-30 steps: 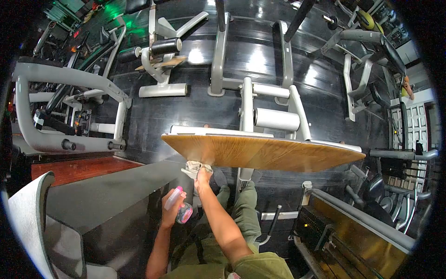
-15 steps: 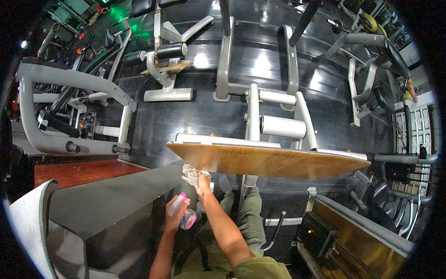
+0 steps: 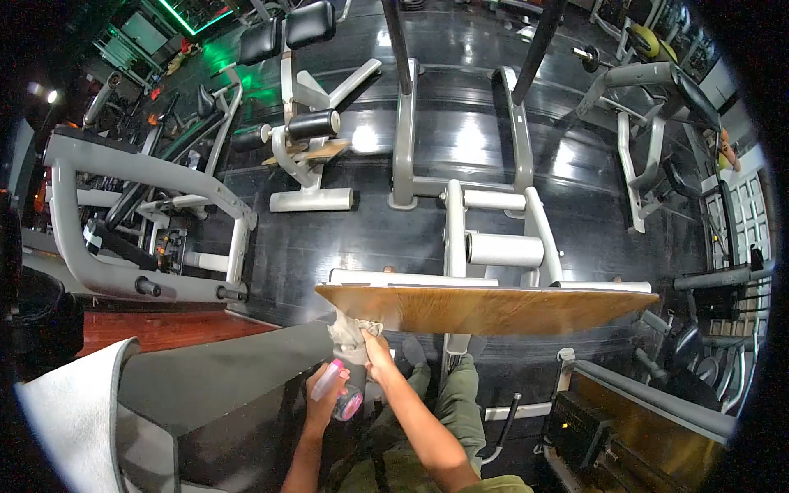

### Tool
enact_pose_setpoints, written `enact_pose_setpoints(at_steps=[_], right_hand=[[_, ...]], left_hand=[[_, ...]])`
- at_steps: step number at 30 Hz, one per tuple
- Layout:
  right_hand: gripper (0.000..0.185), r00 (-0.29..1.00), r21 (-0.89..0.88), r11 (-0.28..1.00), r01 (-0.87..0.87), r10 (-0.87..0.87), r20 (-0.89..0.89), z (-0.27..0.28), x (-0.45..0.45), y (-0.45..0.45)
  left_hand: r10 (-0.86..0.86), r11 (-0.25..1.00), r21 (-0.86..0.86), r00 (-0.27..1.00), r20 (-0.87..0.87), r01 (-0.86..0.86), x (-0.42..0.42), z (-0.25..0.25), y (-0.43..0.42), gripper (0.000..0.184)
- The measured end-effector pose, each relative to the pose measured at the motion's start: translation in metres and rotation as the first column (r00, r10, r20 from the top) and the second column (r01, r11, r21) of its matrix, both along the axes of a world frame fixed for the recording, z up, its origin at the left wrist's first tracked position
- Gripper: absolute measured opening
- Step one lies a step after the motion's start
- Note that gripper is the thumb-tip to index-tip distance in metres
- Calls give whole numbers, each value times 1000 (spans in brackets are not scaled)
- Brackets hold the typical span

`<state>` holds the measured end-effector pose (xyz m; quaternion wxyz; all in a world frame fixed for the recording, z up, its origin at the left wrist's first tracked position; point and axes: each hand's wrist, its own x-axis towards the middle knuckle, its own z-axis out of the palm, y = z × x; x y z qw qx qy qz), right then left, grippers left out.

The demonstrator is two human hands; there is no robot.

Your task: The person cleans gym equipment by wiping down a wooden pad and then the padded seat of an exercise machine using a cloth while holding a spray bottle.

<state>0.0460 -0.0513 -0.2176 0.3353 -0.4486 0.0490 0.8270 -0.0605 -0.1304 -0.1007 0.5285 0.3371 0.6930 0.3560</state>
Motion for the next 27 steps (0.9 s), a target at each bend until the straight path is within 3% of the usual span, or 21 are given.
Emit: enact_pose_setpoints(at_steps=[2,4,6,8,10,11,15,18,24,27], right_hand=[[39,983,48,991,-123,115,139,-20,17,-8],[45,979,249,955,-160,120,166,8,43,-12],[42,969,220,950,-222,190,158,60,79,-3],[39,967,179,953,-243,224,120,89,113,1],[35,986,185,974,-129,107,128,119,146,0],[35,990,224,974,-37,6,140,128,161,-2],[31,945,281,926,251,-297,136,186,206,-10],[25,927,498,822,275,-364,89,210,236,-11],[32,745,544,724,424,-620,245,268,267,-28],[39,704,596,687,416,-658,268,282,292,-45]], left_hand=[[5,1000,29,998,57,-6,3,13,8,16],[-11,997,81,992,126,1,7,24,14,14],[-53,987,159,978,203,20,10,34,20,11],[-161,967,217,978,130,130,16,51,31,10],[-296,900,336,955,-1,279,23,64,44,12],[-289,917,303,956,55,260,30,78,47,13],[-388,840,396,921,-38,370,50,115,66,10],[-468,801,423,884,-2,425,64,128,78,11],[-586,645,543,804,-101,538,100,148,99,9],[-636,655,507,771,-29,560,114,169,105,8]])
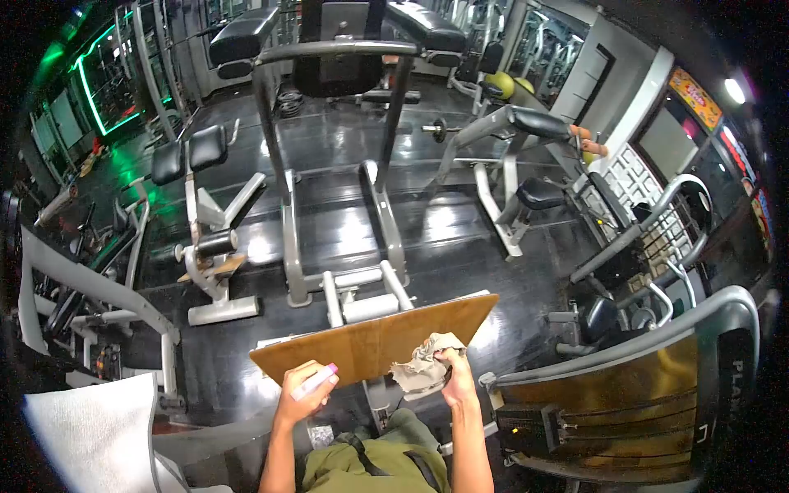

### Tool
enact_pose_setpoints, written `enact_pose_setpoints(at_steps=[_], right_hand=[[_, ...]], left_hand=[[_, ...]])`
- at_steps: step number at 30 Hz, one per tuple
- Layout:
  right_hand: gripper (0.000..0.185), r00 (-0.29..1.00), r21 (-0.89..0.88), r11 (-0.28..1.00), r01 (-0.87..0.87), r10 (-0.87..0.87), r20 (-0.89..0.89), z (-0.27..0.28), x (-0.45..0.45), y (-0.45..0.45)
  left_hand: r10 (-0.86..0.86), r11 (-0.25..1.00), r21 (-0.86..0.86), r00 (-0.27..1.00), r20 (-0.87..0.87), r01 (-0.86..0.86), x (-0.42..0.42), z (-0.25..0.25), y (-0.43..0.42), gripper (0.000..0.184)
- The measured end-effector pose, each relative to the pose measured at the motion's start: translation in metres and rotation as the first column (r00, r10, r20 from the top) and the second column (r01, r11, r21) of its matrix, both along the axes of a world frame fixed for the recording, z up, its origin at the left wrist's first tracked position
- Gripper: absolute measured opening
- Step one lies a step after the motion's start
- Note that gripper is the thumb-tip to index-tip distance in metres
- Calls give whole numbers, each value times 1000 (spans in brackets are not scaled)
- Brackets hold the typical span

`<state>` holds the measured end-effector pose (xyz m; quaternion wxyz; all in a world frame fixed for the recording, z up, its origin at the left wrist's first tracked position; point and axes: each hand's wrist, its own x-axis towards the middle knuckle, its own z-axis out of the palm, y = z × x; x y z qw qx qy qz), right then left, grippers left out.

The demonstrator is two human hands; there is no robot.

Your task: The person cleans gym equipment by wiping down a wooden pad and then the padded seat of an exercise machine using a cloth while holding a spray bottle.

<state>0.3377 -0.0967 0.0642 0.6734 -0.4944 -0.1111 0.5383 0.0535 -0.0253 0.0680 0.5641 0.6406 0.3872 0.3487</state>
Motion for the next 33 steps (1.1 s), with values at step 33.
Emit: enact_pose_setpoints(at_steps=[33], right_hand=[[37,962,181,945,273,-268,-53,3,323,-131]], left_hand=[[-460,880,-102,886,53,463,408,35,-33,18]])
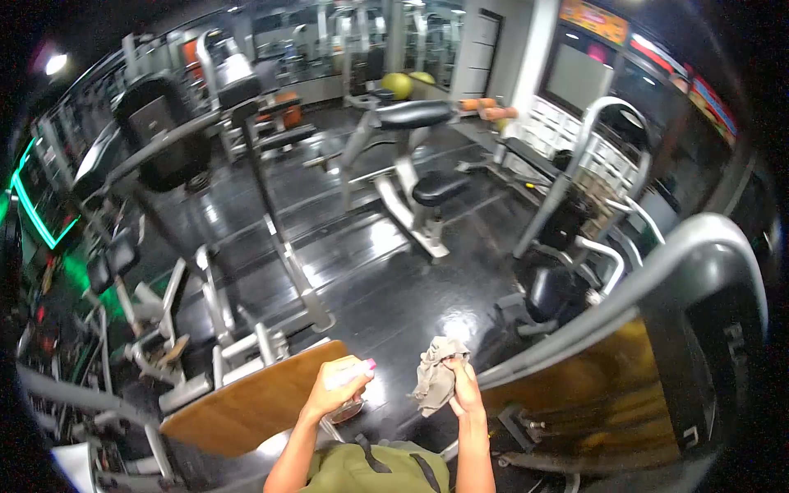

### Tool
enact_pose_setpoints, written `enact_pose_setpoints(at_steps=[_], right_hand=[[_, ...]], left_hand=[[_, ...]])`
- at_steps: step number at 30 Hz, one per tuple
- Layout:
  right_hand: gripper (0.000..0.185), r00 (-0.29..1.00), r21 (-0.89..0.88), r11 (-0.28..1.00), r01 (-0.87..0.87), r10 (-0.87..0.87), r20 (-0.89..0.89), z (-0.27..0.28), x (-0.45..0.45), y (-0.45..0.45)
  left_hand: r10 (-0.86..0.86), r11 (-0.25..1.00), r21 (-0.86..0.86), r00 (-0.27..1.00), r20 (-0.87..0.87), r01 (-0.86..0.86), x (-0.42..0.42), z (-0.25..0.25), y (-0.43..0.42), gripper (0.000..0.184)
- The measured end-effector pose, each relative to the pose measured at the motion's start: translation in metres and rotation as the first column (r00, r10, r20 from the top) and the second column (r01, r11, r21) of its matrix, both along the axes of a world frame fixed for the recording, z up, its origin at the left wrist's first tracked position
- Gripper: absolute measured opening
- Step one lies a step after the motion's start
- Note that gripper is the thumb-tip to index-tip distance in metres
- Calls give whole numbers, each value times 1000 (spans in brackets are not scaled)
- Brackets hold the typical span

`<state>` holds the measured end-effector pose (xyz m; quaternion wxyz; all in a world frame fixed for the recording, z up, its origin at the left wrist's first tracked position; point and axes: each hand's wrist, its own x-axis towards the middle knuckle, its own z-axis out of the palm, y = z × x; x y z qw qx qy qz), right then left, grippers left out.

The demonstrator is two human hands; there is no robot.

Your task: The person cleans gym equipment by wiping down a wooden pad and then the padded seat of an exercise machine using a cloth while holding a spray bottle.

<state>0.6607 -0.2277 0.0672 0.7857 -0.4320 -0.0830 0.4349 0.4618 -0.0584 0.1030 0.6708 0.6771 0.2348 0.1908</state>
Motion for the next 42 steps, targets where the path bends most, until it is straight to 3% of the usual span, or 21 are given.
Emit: enact_pose_setpoints(at_steps=[6,9,12,13,17,20,25,29,32,37,39,40,42], right_hand=[[35,935,4,935,355,-355,9,5,-13,-99],[32,826,-26,825,564,-563,32,-18,-40,-144],[38,754,35,753,657,-657,-8,-25,-87,-176],[38,719,45,718,695,-694,-30,-27,-105,-186],[39,525,30,524,851,-849,-61,-26,-184,-209],[37,315,8,315,949,-949,-29,-24,-242,-221],[29,-25,-48,-28,998,-998,64,-18,-328,-239],[28,-214,-25,-217,976,-972,94,-39,-371,-274],[34,-275,83,-264,961,-946,174,-31,-377,-290],[34,-271,7,-275,962,-943,192,-38,-345,-339],[35,-273,-114,-303,946,-936,224,-38,-310,-370],[36,-230,-143,-253,957,-961,155,-33,-301,-381],[38,-245,-55,-257,965,-957,158,-36,-282,-403]], left_hand=[[-335,937,125,940,61,326,67,21,-36,19],[-532,844,114,845,55,524,84,25,-61,18],[-690,720,132,723,37,681,89,26,-87,18],[-713,694,225,695,86,684,89,23,-96,19],[-808,590,93,587,56,802,67,25,-126,19],[-840,542,230,512,180,808,55,-2,-144,19],[-911,411,67,409,45,909,13,13,-162,20],[-933,349,210,317,172,913,8,-7,-178,19],[-943,317,200,284,176,927,15,-9,-197,19],[-984,177,127,176,20,976,45,12,-241,19],[-992,125,221,122,26,967,77,10,-287,20],[-995,98,263,94,27,960,86,10,-306,20],[-997,53,326,29,76,944,102,9,-341,20]])
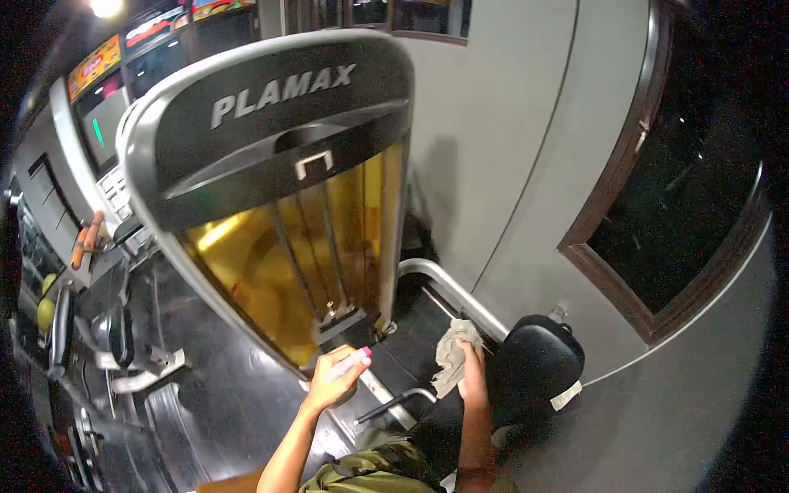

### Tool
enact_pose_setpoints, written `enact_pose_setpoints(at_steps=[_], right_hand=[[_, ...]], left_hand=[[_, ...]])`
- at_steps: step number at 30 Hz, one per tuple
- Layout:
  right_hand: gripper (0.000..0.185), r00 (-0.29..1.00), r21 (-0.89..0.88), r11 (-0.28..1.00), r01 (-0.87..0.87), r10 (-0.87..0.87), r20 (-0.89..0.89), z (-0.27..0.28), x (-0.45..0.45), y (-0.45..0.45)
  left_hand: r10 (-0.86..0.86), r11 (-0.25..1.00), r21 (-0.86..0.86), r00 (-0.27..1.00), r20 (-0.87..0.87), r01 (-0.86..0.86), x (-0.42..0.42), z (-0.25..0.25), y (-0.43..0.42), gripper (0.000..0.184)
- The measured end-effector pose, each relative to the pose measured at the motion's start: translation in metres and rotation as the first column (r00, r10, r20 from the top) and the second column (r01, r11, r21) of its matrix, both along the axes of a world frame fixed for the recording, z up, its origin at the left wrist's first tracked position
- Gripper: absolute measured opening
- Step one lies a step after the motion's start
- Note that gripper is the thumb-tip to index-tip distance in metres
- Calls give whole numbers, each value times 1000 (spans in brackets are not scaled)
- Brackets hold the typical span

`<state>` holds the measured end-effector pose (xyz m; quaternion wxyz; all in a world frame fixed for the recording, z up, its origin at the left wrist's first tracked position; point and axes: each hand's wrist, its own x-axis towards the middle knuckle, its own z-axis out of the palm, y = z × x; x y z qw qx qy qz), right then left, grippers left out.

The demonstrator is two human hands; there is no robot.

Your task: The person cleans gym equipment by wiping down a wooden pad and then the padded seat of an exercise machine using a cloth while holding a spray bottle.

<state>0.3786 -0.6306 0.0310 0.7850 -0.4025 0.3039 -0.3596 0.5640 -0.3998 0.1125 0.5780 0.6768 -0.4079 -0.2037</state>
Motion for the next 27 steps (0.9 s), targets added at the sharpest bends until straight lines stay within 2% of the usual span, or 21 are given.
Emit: enact_pose_setpoints(at_steps=[1,2,3,4,6,8,9,10,11,13,14,15,18,19,21,22,23,25,27], right_hand=[[40,1000,75,997,17,-19,18,8,6,-7],[41,997,63,998,-15,11,75,1,9,-21],[37,995,53,998,22,-27,93,-3,14,-32],[34,992,46,997,58,-63,106,-7,17,-43],[40,990,35,991,132,-133,39,-4,16,-52],[40,975,-127,971,201,-211,-71,3,8,-53],[40,968,-124,967,222,-234,-91,13,0,-49],[40,960,-121,962,245,-259,-111,22,-8,-45],[40,918,-116,922,370,-382,-107,17,-14,-43],[41,878,-130,886,446,-461,-129,20,-41,-36],[41,856,-137,865,482,-498,-137,20,-52,-32],[50,847,-116,850,513,-524,-92,10,-67,-34],[53,792,-248,804,541,-586,-173,-2,-116,-29],[51,717,-157,750,643,-661,-221,21,-117,-15],[49,647,-226,667,710,-745,-163,16,-136,-4],[48,610,-259,620,740,-782,-131,13,-146,2],[36,591,-263,601,755,-797,-123,13,-156,5],[36,547,-256,565,784,-824,-147,22,-166,15],[34,506,-266,523,810,-852,-134,25,-174,26]], left_hand=[[-41,999,-26,999,31,42,8,-5,-18,21],[-81,995,-53,995,66,85,15,-7,-37,21],[-99,995,23,994,-42,100,15,5,-49,22],[-133,991,-3,991,-16,133,19,-1,-65,22],[-197,980,-24,980,3,197,22,-5,-93,21],[-241,968,-51,968,66,245,21,-10,-120,21],[-270,959,-64,958,97,277,18,-11,-131,21],[-324,946,11,945,35,324,15,-8,-141,19],[-356,935,18,934,21,355,12,-10,-152,17],[-401,916,-11,914,62,402,1,-4,-171,17],[-422,905,-28,905,62,424,-6,-4,-180,17],[-442,894,-45,895,62,445,-12,-4,-189,18],[-509,861,-5,861,17,509,-29,-11,-216,20],[-533,846,-3,845,-30,533,-37,-10,-223,21],[-575,815,1,809,-122,580,-53,-8,-238,23],[-600,797,-1,793,-106,603,-61,-7,-245,23],[-624,779,-4,776,-89,626,-69,-5,-252,24],[-672,738,18,738,-59,674,-82,-6,-265,26],[-713,695,24,693,-104,719,-93,-10,-276,29]])
